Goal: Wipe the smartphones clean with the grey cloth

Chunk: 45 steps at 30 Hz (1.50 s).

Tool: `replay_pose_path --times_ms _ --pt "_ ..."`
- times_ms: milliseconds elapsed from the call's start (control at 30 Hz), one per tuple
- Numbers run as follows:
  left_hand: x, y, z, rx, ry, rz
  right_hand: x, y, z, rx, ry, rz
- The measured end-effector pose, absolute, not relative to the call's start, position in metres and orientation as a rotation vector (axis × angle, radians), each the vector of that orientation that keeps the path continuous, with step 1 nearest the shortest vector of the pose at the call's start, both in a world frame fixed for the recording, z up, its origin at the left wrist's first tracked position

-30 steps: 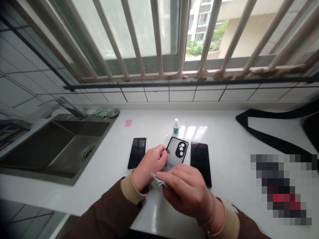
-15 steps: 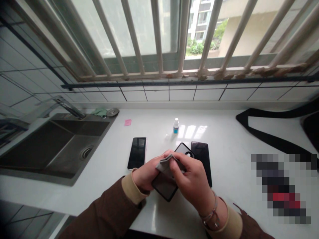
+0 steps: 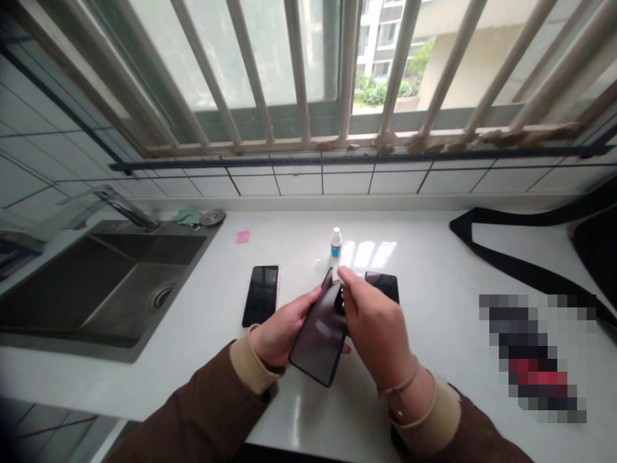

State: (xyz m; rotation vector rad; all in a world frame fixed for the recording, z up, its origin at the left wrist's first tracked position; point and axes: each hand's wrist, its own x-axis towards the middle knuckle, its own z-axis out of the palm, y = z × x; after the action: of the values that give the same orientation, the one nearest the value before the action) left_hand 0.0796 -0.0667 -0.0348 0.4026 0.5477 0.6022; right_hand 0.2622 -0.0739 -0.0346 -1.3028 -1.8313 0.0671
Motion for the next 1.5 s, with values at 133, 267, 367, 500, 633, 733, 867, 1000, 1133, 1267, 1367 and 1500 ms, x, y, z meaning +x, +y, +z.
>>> replay_pose_path --times_ms 133,267,367,500,633,733,867,1000,1133,1267,1367,1500 --pt "0.085 -0.067 -0.039 0.411 0.523 0.654 0.256 -0.076 -0.048 -1.196 -2.066 -0.054" --pt "0.092 -0.067 -0.035 0.415 0.471 0.785 0.254 -0.076 -0.046 -1.187 -2.115 -0.099" --pt "0.094 -0.068 -0.030 0.399 0.505 0.847 0.251 -0.078 -0.039 -1.225 -2.062 -0.184" --pt "0.093 -0.068 -0.031 0.350 0.530 0.815 0.249 -0.079 -0.035 -1.234 -2.008 -0.181" --pt "0.092 -0.068 -0.033 0.325 0.589 0.796 0.247 -0.077 -0.037 -1.211 -1.972 -0.056" --pt "0.093 -0.068 -0.034 0.342 0.587 0.840 0.247 -0.076 -0.038 -1.148 -1.976 0.015" --pt "0.092 -0.067 -0.039 0.382 0.567 0.858 0.249 -0.076 -0.040 -1.133 -1.974 0.049" --pt "0.089 -0.066 -0.046 0.368 0.580 0.800 0.252 -0.075 -0.044 -1.132 -1.978 0.085" --pt "0.090 -0.067 -0.046 0.356 0.594 0.811 0.255 -0.073 -0.046 -1.098 -2.017 0.134" --pt "0.091 -0.065 -0.040 0.307 0.561 0.881 0.251 -0.073 -0.041 -1.020 -2.046 0.199" --pt "0.089 -0.061 -0.035 0.235 0.541 0.897 0.246 -0.077 -0.035 -0.911 -2.063 0.272" --pt "0.085 -0.056 -0.028 0.241 0.644 0.870 0.241 -0.084 -0.030 -0.763 -2.115 0.382"
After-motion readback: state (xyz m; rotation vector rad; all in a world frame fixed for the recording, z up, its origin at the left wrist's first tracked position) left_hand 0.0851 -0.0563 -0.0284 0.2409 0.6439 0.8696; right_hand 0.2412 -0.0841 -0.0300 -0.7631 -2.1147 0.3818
